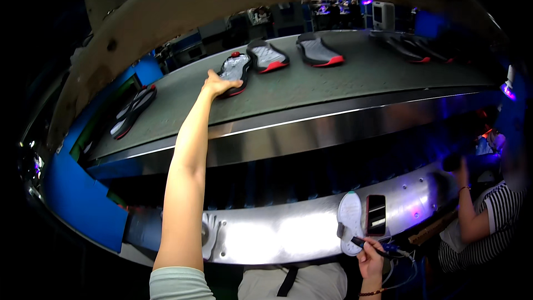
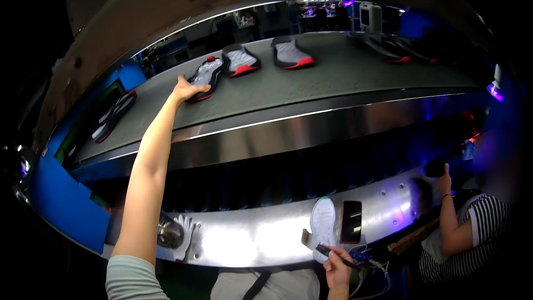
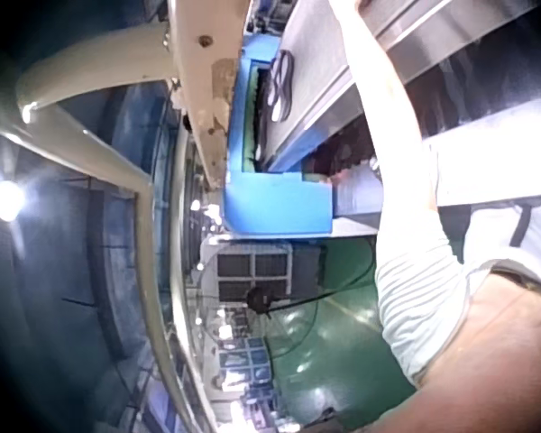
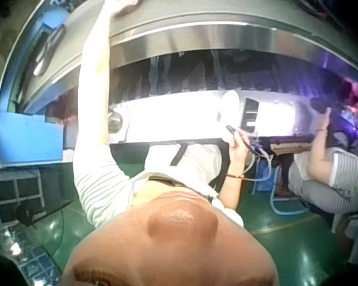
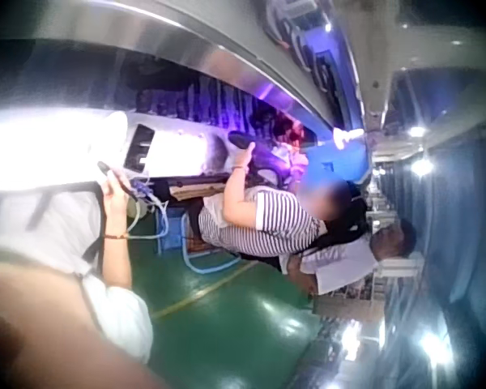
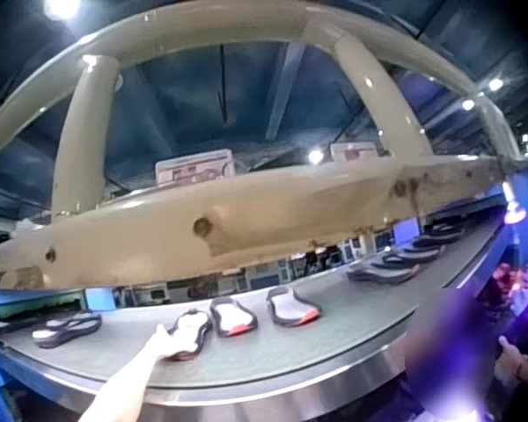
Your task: The person picks up gray shoe insoles from a conveyor belt and uses a brush to apply a dark adhesive to the bottom surface. They rotate the insole to cover the edges and then place it back on the belt, repeating the process for multiple insoles.
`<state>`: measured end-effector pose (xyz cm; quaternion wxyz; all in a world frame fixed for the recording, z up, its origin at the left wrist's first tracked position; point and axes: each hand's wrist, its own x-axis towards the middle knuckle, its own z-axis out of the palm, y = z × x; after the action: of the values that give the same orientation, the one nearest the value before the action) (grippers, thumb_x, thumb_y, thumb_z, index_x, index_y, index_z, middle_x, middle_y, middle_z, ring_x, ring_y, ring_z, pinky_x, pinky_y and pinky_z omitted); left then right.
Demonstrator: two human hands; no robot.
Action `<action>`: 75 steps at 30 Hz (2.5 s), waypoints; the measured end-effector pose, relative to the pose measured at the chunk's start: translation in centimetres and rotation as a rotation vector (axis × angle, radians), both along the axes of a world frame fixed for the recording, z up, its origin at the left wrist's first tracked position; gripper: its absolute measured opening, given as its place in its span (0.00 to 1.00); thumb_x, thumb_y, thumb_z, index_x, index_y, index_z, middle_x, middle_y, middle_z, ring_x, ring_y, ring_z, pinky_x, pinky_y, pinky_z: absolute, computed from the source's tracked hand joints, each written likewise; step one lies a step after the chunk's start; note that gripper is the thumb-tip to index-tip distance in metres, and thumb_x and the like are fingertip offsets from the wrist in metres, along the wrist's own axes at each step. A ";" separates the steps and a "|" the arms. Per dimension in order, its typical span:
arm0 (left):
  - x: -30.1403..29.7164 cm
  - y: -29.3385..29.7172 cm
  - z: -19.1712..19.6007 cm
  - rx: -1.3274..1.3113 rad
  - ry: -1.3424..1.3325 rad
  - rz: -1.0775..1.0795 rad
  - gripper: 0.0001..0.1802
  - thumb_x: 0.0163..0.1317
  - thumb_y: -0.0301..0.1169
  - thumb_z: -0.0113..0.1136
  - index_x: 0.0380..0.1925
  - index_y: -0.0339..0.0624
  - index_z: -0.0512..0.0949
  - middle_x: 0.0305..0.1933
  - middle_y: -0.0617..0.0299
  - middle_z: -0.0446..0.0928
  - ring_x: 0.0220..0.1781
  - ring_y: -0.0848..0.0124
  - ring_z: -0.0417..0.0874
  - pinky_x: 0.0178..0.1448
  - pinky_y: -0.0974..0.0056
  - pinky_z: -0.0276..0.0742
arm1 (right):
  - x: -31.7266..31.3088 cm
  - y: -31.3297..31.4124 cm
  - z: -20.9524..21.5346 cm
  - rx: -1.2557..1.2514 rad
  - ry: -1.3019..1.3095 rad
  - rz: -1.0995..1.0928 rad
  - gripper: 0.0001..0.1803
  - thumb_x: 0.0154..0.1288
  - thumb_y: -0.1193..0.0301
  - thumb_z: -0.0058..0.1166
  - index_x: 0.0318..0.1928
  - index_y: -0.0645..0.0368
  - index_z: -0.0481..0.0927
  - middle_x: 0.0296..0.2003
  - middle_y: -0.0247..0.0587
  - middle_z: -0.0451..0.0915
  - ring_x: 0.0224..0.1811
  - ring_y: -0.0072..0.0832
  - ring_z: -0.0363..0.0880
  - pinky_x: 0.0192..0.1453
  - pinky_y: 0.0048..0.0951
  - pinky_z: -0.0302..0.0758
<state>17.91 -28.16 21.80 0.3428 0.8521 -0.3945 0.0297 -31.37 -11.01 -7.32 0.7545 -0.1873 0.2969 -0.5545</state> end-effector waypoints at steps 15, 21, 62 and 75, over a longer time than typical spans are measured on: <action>-10.1 -3.5 -0.5 -0.024 -0.058 -0.325 0.59 0.25 0.53 0.70 0.52 0.24 0.54 0.50 0.38 0.66 0.54 0.56 0.70 0.56 0.64 0.63 | 0.3 -0.5 -1.3 0.050 0.008 0.042 0.07 0.54 0.80 0.47 0.36 0.64 0.73 0.33 0.50 0.78 0.14 0.20 0.65 0.20 0.20 0.62; -18.9 -7.2 0.1 0.066 -0.747 -0.085 0.48 0.41 0.49 0.62 0.61 0.46 0.50 0.62 0.46 0.54 0.65 0.56 0.55 0.60 0.43 0.52 | -0.8 -0.9 -0.5 0.034 -0.034 -0.007 0.07 0.53 0.82 0.49 0.35 0.66 0.74 0.32 0.48 0.77 0.15 0.19 0.63 0.20 0.17 0.61; -18.8 29.9 -18.7 -0.533 1.577 -0.762 0.45 0.28 0.26 0.61 0.54 0.27 0.58 0.52 0.50 0.67 0.55 0.62 0.67 0.61 0.66 0.56 | -2.1 -0.7 2.0 -0.086 0.301 -0.161 0.12 0.53 0.82 0.51 0.41 0.64 0.72 0.32 0.39 0.75 0.28 0.21 0.74 0.29 0.17 0.73; -16.1 26.5 -25.7 -0.751 1.797 -0.812 0.54 0.36 0.68 0.54 0.57 0.40 0.57 0.52 0.47 0.66 0.52 0.53 0.70 0.56 0.51 0.68 | 7.3 0.1 9.1 -0.580 0.117 0.398 0.12 0.49 0.81 0.53 0.37 0.67 0.75 0.37 0.46 0.77 0.42 0.32 0.76 0.51 0.28 0.69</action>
<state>1.80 -1.67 -3.93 0.7351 0.2041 -0.2164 -0.6092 -24.11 -10.92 1.76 0.7451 -0.4791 0.1275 -0.4462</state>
